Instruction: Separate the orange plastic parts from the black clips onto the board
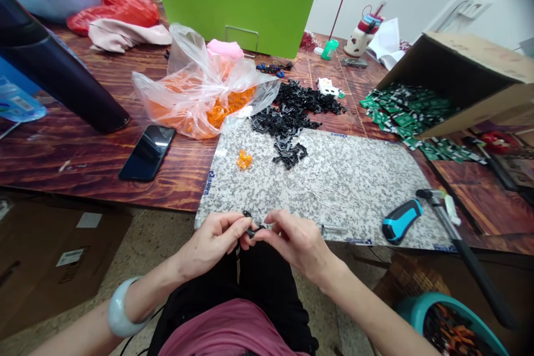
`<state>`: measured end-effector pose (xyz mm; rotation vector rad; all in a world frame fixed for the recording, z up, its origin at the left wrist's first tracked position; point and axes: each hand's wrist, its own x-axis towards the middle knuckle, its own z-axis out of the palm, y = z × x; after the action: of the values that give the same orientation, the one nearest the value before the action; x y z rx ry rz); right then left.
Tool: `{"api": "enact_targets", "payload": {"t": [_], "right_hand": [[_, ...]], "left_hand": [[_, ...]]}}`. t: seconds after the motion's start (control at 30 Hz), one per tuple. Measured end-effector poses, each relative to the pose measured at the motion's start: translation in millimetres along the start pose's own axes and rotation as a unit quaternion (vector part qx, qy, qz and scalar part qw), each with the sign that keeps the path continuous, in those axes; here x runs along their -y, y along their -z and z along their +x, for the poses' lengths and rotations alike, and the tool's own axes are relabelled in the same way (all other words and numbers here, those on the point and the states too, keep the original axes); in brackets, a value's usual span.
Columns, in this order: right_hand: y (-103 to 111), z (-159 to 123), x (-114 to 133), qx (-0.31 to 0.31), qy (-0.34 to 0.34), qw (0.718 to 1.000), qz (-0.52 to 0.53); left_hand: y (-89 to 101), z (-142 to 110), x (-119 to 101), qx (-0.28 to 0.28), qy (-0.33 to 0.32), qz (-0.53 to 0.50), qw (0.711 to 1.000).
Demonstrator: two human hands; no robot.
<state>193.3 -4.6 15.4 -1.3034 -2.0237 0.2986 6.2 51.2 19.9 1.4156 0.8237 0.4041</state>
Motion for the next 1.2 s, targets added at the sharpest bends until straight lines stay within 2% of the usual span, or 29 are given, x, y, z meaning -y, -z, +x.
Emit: {"api": "enact_targets", "payload": {"t": [0.13, 0.4, 0.77, 1.2], "right_hand": [[-8.7, -6.6, 0.4, -0.035, -0.058, 0.997, 0.034], [-4.9, -6.7, -1.0, -0.025, -0.128, 0.987, 0.094], [-11.0, 2.1, 4.4, -0.097, -0.084, 0.991, 0.029], [-14.4, 7.1, 5.0, -0.11, -0.065, 0.992, -0.004]], "left_hand": [[-2.9, 3.3, 5.4, -0.03, 0.004, -0.038, 0.999], [-3.7, 7.0, 3.9, -0.051, -0.002, -0.032, 0.998], [-7.0, 7.2, 5.9, -0.12, -0.018, 0.006, 0.993], [-14.8, 9.4, 7.0, -0.171, -0.027, -0.024, 0.985]]}}
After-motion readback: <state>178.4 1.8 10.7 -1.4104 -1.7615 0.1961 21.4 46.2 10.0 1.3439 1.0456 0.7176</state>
